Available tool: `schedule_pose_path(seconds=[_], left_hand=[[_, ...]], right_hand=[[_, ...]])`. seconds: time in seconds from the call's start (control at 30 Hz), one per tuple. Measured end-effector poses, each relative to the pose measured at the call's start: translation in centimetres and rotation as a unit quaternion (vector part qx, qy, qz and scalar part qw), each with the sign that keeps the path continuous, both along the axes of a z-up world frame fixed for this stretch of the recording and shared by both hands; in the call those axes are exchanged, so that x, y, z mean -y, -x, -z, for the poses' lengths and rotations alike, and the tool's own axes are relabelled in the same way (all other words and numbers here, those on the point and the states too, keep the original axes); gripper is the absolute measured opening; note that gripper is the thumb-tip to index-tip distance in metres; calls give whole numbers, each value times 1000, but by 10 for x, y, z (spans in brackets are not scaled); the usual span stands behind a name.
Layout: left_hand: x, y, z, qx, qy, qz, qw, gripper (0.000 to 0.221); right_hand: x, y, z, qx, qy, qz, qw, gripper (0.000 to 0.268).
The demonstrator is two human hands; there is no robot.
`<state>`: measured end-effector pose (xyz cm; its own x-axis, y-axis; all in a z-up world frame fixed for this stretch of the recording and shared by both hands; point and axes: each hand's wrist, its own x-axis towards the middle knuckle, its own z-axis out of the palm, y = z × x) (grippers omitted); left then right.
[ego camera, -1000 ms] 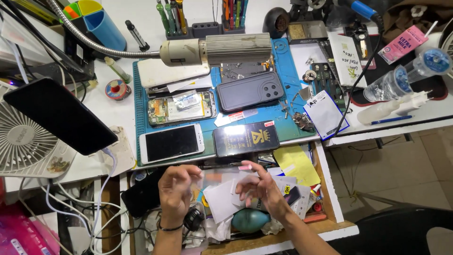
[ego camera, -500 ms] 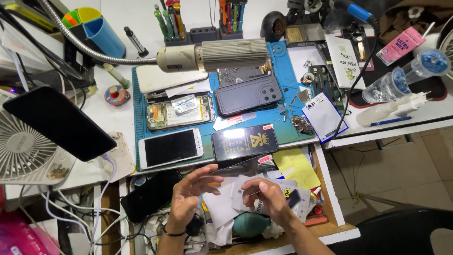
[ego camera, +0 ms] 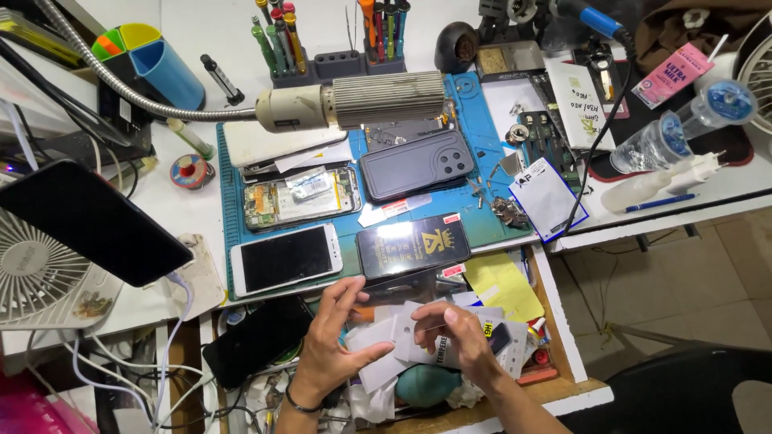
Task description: Unpacking a new screen protector, peeling off the protective film, and carefully applying it to a smartphone screen.
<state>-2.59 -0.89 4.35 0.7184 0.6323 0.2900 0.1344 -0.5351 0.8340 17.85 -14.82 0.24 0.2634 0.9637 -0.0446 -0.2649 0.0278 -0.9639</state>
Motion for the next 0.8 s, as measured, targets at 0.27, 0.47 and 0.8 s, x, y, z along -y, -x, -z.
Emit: schedule_pose_path(seconds=[0.27, 0.47, 0.8], left_hand=[[2, 3, -6, -42, 62, -9, 997, 79], [3, 0, -11, -20, 106, -6, 994, 78], [12, 0, -6, -5, 89, -11, 996, 77]], right_hand=[[5, 1, 3, -76, 7, -16, 997, 101], [6, -2, 0, -104, -13, -29, 994, 96], [9, -4, 3, -208, -79, -50, 974, 96]])
